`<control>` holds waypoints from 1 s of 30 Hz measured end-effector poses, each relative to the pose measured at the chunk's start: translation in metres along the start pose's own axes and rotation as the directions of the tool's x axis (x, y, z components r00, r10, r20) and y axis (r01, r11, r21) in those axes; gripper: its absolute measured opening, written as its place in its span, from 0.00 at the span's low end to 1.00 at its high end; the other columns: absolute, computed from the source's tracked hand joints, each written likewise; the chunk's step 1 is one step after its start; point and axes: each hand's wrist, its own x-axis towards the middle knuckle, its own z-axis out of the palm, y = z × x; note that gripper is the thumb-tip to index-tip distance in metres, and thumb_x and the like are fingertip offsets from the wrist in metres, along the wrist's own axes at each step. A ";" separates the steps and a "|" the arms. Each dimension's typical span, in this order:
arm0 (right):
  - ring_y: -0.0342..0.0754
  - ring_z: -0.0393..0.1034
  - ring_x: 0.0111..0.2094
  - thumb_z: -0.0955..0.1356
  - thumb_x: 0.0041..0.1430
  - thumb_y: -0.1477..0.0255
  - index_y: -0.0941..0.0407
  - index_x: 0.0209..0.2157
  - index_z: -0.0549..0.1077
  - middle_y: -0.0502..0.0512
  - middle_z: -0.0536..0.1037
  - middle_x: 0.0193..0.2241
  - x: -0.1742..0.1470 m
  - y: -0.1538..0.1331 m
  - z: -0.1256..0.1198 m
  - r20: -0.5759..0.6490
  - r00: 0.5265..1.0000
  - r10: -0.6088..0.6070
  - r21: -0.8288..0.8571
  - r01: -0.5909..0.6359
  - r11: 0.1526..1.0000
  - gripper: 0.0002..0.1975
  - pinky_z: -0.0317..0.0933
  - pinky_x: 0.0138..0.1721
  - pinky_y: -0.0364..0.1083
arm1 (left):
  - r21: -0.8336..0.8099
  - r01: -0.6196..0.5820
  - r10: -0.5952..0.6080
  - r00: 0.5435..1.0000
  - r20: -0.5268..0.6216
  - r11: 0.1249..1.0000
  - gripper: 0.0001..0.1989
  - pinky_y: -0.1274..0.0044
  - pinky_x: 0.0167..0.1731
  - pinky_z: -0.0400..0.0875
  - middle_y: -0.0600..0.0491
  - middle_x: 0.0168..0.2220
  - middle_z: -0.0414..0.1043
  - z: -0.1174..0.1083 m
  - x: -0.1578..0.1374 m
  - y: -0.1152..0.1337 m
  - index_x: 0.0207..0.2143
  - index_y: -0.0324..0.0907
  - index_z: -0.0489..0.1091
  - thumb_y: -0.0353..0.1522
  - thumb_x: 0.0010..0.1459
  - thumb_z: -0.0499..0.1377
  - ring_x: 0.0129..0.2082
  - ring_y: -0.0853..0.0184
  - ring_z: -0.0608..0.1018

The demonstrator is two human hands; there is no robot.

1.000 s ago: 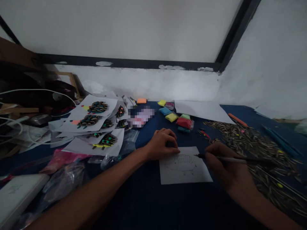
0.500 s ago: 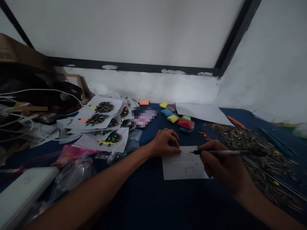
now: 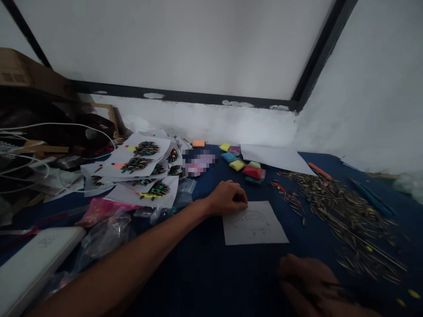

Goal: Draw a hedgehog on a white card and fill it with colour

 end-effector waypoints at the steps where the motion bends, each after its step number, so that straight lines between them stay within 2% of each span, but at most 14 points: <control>1: 0.46 0.72 0.22 0.63 0.55 0.73 0.49 0.27 0.67 0.48 0.77 0.21 0.003 0.011 -0.004 -0.023 0.997 -0.067 -0.071 0.066 0.995 0.05 0.65 0.21 0.42 | -0.008 0.001 -0.001 1.000 0.015 1.000 0.05 0.76 0.43 0.62 0.55 0.32 0.74 0.000 0.000 0.001 0.29 0.41 0.76 0.29 0.51 0.60 0.36 0.68 0.73; 3: 0.45 0.72 0.23 0.62 0.57 0.74 0.50 0.29 0.69 0.49 0.77 0.23 0.011 0.033 -0.014 -0.095 0.989 -0.115 -0.172 0.097 0.980 0.06 0.63 0.20 0.41 | -0.047 0.006 -0.004 0.999 0.038 0.999 0.05 0.78 0.39 0.64 0.55 0.31 0.75 -0.001 0.000 0.004 0.29 0.41 0.76 0.29 0.50 0.60 0.34 0.69 0.74; 5: 0.44 0.69 0.20 0.61 0.59 0.72 0.52 0.29 0.68 0.48 0.73 0.21 0.021 0.049 -0.027 -0.271 0.961 -0.063 -0.194 0.009 0.981 0.06 0.63 0.21 0.42 | -0.106 0.031 -0.024 0.998 0.065 0.994 0.05 0.80 0.36 0.64 0.54 0.31 0.75 -0.001 0.000 0.005 0.29 0.40 0.76 0.30 0.49 0.61 0.34 0.69 0.75; 7: 0.43 0.65 0.18 0.61 0.60 0.70 0.52 0.27 0.66 0.48 0.69 0.19 0.032 0.053 -0.040 -0.454 0.890 0.032 -0.127 -0.100 0.987 0.08 0.59 0.18 0.42 | -0.175 0.071 -0.056 0.994 0.089 0.982 0.05 0.81 0.33 0.65 0.54 0.30 0.75 -0.001 0.000 0.005 0.30 0.39 0.76 0.30 0.49 0.61 0.32 0.69 0.75; 9: 0.43 0.63 0.18 0.62 0.59 0.67 0.52 0.26 0.65 0.47 0.66 0.18 0.043 0.046 -0.047 -0.537 0.837 0.109 -0.018 -0.140 0.990 0.09 0.57 0.17 0.41 | -0.228 0.106 -0.091 0.993 0.075 0.968 0.07 0.81 0.31 0.66 0.54 0.30 0.75 0.000 -0.001 0.004 0.33 0.38 0.76 0.29 0.50 0.60 0.30 0.70 0.75; 10: 0.43 0.62 0.18 0.63 0.59 0.66 0.52 0.26 0.66 0.47 0.66 0.18 0.047 0.040 -0.048 -0.543 0.828 0.144 0.032 -0.151 0.988 0.09 0.57 0.17 0.41 | -0.237 0.111 -0.101 0.993 0.054 0.965 0.08 0.81 0.30 0.66 0.53 0.30 0.74 0.000 -0.001 0.003 0.35 0.38 0.75 0.29 0.51 0.59 0.30 0.71 0.74; 13: 0.43 0.63 0.20 0.64 0.58 0.65 0.53 0.27 0.67 0.49 0.68 0.21 0.058 0.024 -0.040 -0.444 0.855 0.269 0.207 -0.194 0.959 0.09 0.55 0.18 0.42 | -0.172 0.091 -0.094 0.995 -0.013 0.981 0.09 0.81 0.31 0.66 0.51 0.34 0.73 0.001 0.000 0.001 0.36 0.37 0.75 0.27 0.51 0.58 0.30 0.71 0.73; 14: 0.42 0.61 0.19 0.64 0.57 0.65 0.53 0.26 0.67 0.48 0.67 0.20 0.061 0.021 -0.036 -0.421 0.855 0.301 0.285 -0.190 0.939 0.08 0.55 0.17 0.41 | -0.137 0.085 -0.088 0.996 -0.016 0.987 0.09 0.81 0.31 0.66 0.51 0.35 0.72 0.001 0.000 0.001 0.35 0.37 0.76 0.27 0.51 0.58 0.31 0.71 0.73; 16: 0.41 0.58 0.17 0.64 0.56 0.67 0.53 0.23 0.65 0.46 0.65 0.17 0.066 0.019 -0.026 -0.379 0.861 0.338 0.322 -0.220 0.921 0.09 0.51 0.15 0.41 | -0.078 0.096 -0.097 0.995 -0.005 0.992 0.09 0.81 0.31 0.66 0.51 0.36 0.72 0.001 0.001 0.002 0.34 0.38 0.76 0.27 0.51 0.58 0.31 0.71 0.73; 19: 0.40 0.59 0.16 0.63 0.58 0.67 0.54 0.24 0.65 0.45 0.64 0.15 0.071 0.022 -0.013 -0.307 0.880 0.361 0.345 -0.251 0.904 0.10 0.53 0.16 0.40 | -0.025 0.140 -0.139 0.990 0.017 0.990 0.10 0.80 0.32 0.66 0.51 0.35 0.74 0.000 0.002 0.007 0.35 0.39 0.77 0.28 0.52 0.56 0.32 0.69 0.74; 23: 0.41 0.64 0.17 0.62 0.61 0.64 0.55 0.36 0.66 0.46 0.70 0.20 0.074 0.029 0.003 -0.215 0.891 0.401 0.534 -0.237 0.812 0.09 0.61 0.19 0.42 | 0.047 0.173 -0.174 0.985 0.014 0.984 0.11 0.80 0.34 0.66 0.51 0.35 0.75 -0.001 0.003 0.014 0.36 0.39 0.77 0.28 0.52 0.56 0.34 0.68 0.75; 25: 0.41 0.66 0.19 0.62 0.62 0.63 0.56 0.40 0.66 0.48 0.72 0.23 0.074 0.031 0.010 -0.201 0.900 0.386 0.572 -0.212 0.793 0.11 0.63 0.21 0.43 | 0.072 0.184 -0.186 0.982 0.019 0.980 0.11 0.80 0.34 0.66 0.51 0.35 0.75 -0.002 0.003 0.016 0.36 0.39 0.77 0.28 0.51 0.57 0.34 0.68 0.75; 30: 0.41 0.66 0.20 0.62 0.62 0.61 0.57 0.39 0.68 0.49 0.73 0.25 0.070 0.034 0.015 -0.224 0.899 0.377 0.593 -0.181 0.784 0.13 0.64 0.21 0.42 | 0.092 0.175 -0.179 0.983 0.037 0.980 0.10 0.80 0.32 0.65 0.52 0.33 0.75 -0.001 0.005 0.015 0.34 0.40 0.78 0.28 0.50 0.57 0.33 0.68 0.75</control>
